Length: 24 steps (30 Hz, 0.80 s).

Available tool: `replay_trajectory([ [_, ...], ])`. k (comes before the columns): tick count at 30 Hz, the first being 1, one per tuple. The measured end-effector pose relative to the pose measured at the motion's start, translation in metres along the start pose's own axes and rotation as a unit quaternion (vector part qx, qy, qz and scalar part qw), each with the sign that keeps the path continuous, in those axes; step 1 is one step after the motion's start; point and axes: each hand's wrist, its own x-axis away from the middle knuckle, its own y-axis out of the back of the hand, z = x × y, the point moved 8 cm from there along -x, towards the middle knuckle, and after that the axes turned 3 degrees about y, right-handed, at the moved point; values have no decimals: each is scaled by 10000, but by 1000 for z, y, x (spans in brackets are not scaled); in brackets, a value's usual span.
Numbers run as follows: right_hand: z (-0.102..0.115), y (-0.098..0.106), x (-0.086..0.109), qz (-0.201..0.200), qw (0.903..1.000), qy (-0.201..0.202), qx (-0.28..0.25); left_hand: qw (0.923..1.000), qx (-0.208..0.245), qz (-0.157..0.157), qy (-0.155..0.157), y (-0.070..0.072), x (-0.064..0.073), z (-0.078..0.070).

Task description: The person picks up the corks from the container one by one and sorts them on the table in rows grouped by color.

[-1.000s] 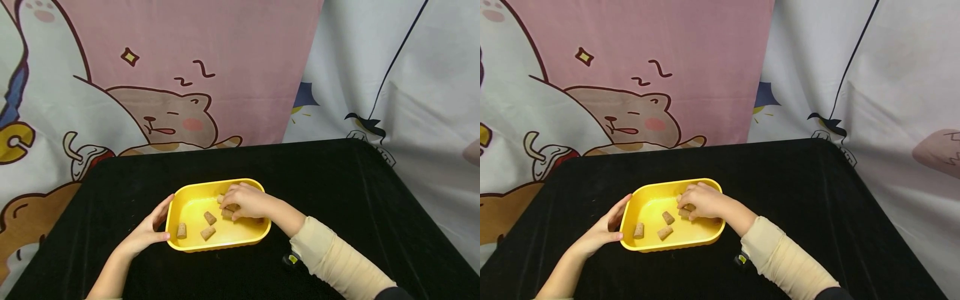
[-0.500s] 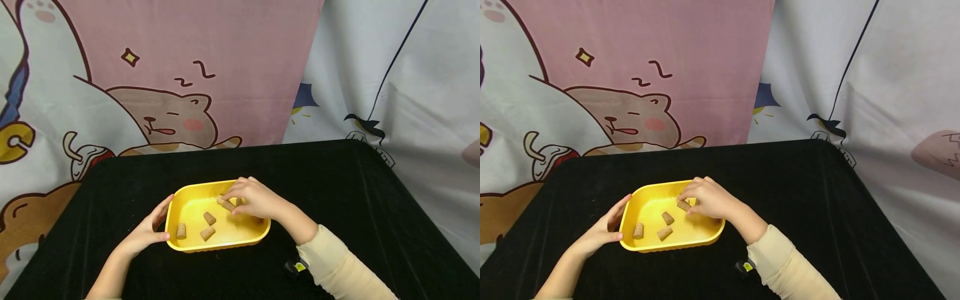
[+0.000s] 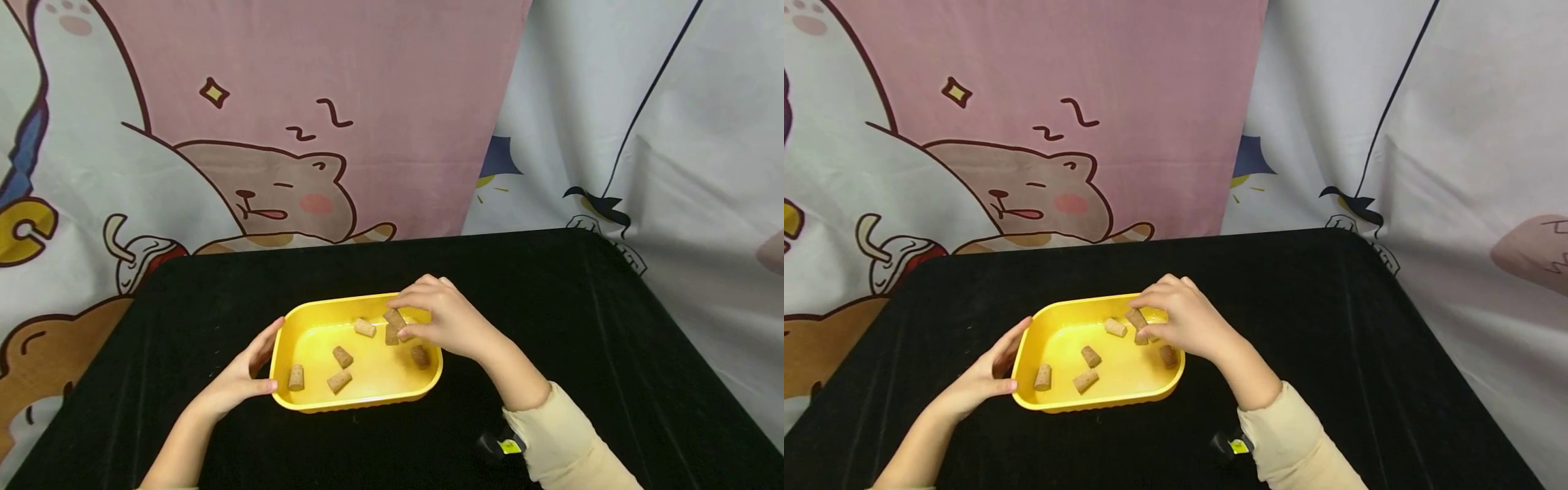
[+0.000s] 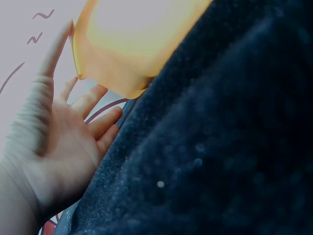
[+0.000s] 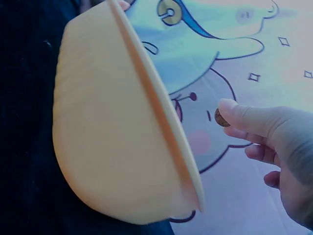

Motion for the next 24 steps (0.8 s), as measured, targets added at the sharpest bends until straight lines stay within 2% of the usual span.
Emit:
replay_trajectory([
  [11, -20, 21, 27, -584, 9964, -606, -77, 9997, 10, -76, 244, 0, -1, 4],
  [18, -38, 33, 39, -835, 9921, -937, -56, 9996, -28, -92, 251, 0, 0, 4],
  [24, -62, 37, 50, -1009, 9860, -1331, 1, 9998, -39, -72, 206, 0, -1, 3],
])
